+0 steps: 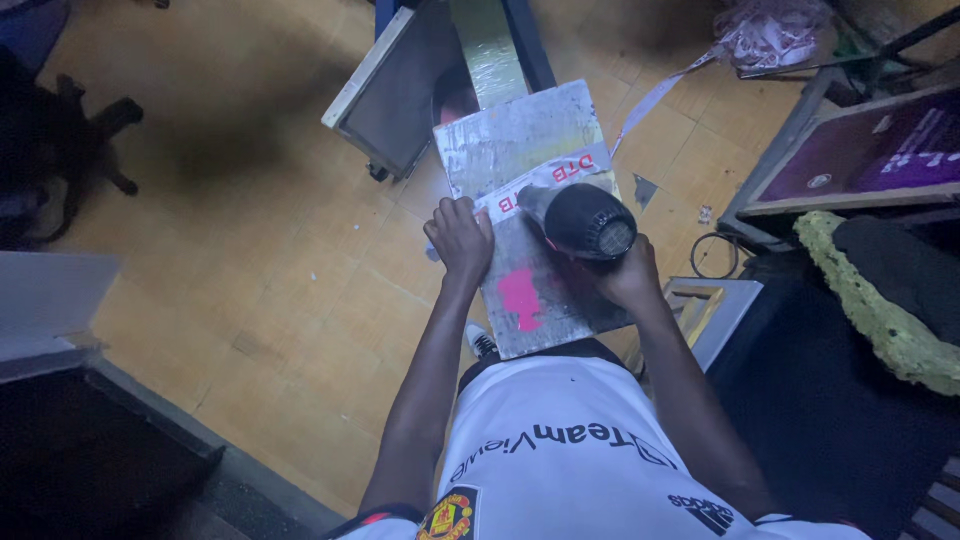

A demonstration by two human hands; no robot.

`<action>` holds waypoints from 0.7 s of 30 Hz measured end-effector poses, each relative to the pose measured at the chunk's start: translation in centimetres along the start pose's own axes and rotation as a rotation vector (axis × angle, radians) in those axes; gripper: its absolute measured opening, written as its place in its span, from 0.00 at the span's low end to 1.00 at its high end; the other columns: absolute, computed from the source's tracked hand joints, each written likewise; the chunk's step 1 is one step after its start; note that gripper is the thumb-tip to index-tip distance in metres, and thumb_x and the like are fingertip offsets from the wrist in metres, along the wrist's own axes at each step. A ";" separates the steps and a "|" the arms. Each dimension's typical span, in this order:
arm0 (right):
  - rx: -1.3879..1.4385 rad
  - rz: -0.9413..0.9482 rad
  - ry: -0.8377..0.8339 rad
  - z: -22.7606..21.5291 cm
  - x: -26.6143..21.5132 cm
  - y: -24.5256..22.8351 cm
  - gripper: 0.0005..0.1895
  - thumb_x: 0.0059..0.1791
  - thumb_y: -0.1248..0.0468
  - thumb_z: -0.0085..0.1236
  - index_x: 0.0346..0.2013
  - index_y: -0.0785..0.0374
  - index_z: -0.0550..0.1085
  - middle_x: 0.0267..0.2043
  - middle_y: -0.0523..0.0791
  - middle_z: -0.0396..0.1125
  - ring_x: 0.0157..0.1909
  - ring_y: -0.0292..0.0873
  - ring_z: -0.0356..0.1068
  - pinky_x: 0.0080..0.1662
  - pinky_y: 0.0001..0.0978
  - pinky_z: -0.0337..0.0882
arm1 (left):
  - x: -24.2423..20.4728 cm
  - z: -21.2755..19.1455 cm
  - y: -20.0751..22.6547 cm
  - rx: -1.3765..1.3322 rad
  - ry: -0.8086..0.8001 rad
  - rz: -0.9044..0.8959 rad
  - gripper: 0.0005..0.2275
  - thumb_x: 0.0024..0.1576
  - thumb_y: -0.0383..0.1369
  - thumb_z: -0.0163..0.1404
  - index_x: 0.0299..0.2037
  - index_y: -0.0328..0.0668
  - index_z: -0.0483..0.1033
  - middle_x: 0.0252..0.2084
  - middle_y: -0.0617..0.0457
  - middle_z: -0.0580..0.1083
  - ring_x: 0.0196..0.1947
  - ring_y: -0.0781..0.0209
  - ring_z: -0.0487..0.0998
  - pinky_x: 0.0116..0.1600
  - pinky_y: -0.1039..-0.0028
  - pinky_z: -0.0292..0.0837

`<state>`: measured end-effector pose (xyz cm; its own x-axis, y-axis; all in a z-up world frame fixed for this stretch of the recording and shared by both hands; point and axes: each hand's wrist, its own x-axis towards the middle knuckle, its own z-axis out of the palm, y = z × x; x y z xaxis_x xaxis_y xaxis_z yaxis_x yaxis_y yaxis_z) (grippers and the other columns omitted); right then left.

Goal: The person uses a heat gun to apply heat to a strip of white tape with red text placed on a flat surface. The person holds the heat gun in the right hand and moves it back and forth over the tape while the left hand stabilizes the tape.

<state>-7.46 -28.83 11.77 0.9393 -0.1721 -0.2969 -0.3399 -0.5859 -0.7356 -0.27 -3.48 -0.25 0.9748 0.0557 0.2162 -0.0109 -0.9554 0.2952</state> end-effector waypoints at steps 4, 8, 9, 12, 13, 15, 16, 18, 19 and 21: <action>-0.036 -0.013 0.113 0.4 0.0 -0.3 0.16 0.37 0.60 0.71 0.32 0.68 0.79 0.36 0.58 0.74 0.44 0.68 0.73 0.37 0.65 0.75 | 0.6 0.1 0.1 -0.081 -0.023 -0.020 0.08 0.56 0.38 0.53 0.37 0.45 0.72 0.35 0.51 0.67 0.40 0.46 0.74 0.48 0.50 0.66; -0.025 0.066 0.088 0.6 0.1 0.5 0.20 0.36 0.58 0.72 0.33 0.70 0.77 0.36 0.61 0.73 0.45 0.70 0.74 0.40 0.68 0.75 | 1.1 0.9 -0.8 -0.173 -0.145 -0.080 0.08 0.59 0.38 0.51 0.43 0.46 0.73 0.35 0.51 0.72 0.38 0.46 0.80 0.46 0.53 0.71; -0.037 0.026 0.121 0.8 0.2 1.2 0.17 0.37 0.61 0.71 0.33 0.71 0.78 0.35 0.61 0.73 0.44 0.70 0.73 0.36 0.69 0.74 | 1.0 0.9 -0.9 -0.181 -0.183 -0.092 0.09 0.59 0.39 0.52 0.42 0.45 0.73 0.35 0.49 0.73 0.37 0.44 0.81 0.44 0.52 0.72; 0.014 0.031 0.072 -0.9 0.1 -0.9 0.21 0.39 0.60 0.72 0.39 0.73 0.76 0.40 0.64 0.73 0.49 0.74 0.71 0.45 0.73 0.72 | 1.6 0.7 -1.4 -0.268 -0.279 -0.151 0.09 0.62 0.41 0.49 0.36 0.46 0.75 0.30 0.47 0.75 0.34 0.39 0.82 0.40 0.50 0.74; 0.015 0.037 0.071 -1.1 -0.2 -1.9 0.21 0.39 0.60 0.72 0.39 0.73 0.76 0.40 0.64 0.73 0.49 0.74 0.71 0.45 0.73 0.72 | 1.8 0.0 -1.8 -0.266 -0.285 -0.151 0.09 0.62 0.41 0.49 0.36 0.46 0.75 0.30 0.47 0.75 0.34 0.39 0.82 0.40 0.50 0.74; -0.127 0.221 0.019 -1.9 -0.2 -3.9 0.25 0.38 0.55 0.73 0.40 0.71 0.78 0.44 0.60 0.75 0.50 0.67 0.74 0.51 0.66 0.75 | 2.8 -1.3 -2.5 -0.354 -0.448 -0.303 0.10 0.60 0.43 0.50 0.39 0.48 0.79 0.35 0.43 0.79 0.42 0.34 0.82 0.48 0.45 0.76; -0.128 0.220 0.018 -2.1 -0.1 -4.0 0.25 0.38 0.55 0.73 0.40 0.71 0.78 0.44 0.60 0.75 0.50 0.67 0.74 0.51 0.66 0.75 | 2.8 -2.3 -2.8 -0.354 -0.447 -0.306 0.10 0.60 0.43 0.50 0.39 0.48 0.79 0.35 0.43 0.79 0.42 0.34 0.82 0.48 0.45 0.76; -0.091 0.247 0.026 -2.2 -0.1 -4.5 0.21 0.40 0.58 0.69 0.43 0.67 0.78 0.46 0.58 0.74 0.53 0.66 0.72 0.53 0.66 0.74 | 2.8 -4.3 -3.7 -0.457 -0.431 -0.272 0.09 0.60 0.41 0.52 0.39 0.48 0.81 0.39 0.42 0.80 0.46 0.32 0.80 0.50 0.44 0.74; -0.091 0.244 0.022 -2.3 0.0 -4.6 0.21 0.40 0.58 0.69 0.43 0.67 0.78 0.46 0.58 0.74 0.53 0.66 0.72 0.53 0.66 0.74 | 2.5 -4.3 -4.7 -0.456 -0.429 -0.276 0.09 0.60 0.41 0.52 0.39 0.48 0.81 0.39 0.42 0.80 0.46 0.32 0.80 0.50 0.44 0.74; -0.079 0.326 0.037 -2.5 0.1 -4.9 0.24 0.41 0.55 0.73 0.43 0.68 0.78 0.45 0.58 0.75 0.51 0.63 0.74 0.50 0.58 0.76 | 2.1 -4.1 -6.6 -0.564 -0.390 -0.253 0.07 0.59 0.37 0.53 0.38 0.45 0.80 0.40 0.41 0.80 0.49 0.31 0.78 0.52 0.43 0.72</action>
<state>-5.55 -27.92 16.88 0.7832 -0.3885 -0.4855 -0.6195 -0.5543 -0.5558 0.98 4.10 2.05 0.9701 0.0469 -0.2382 0.2142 -0.6266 0.7493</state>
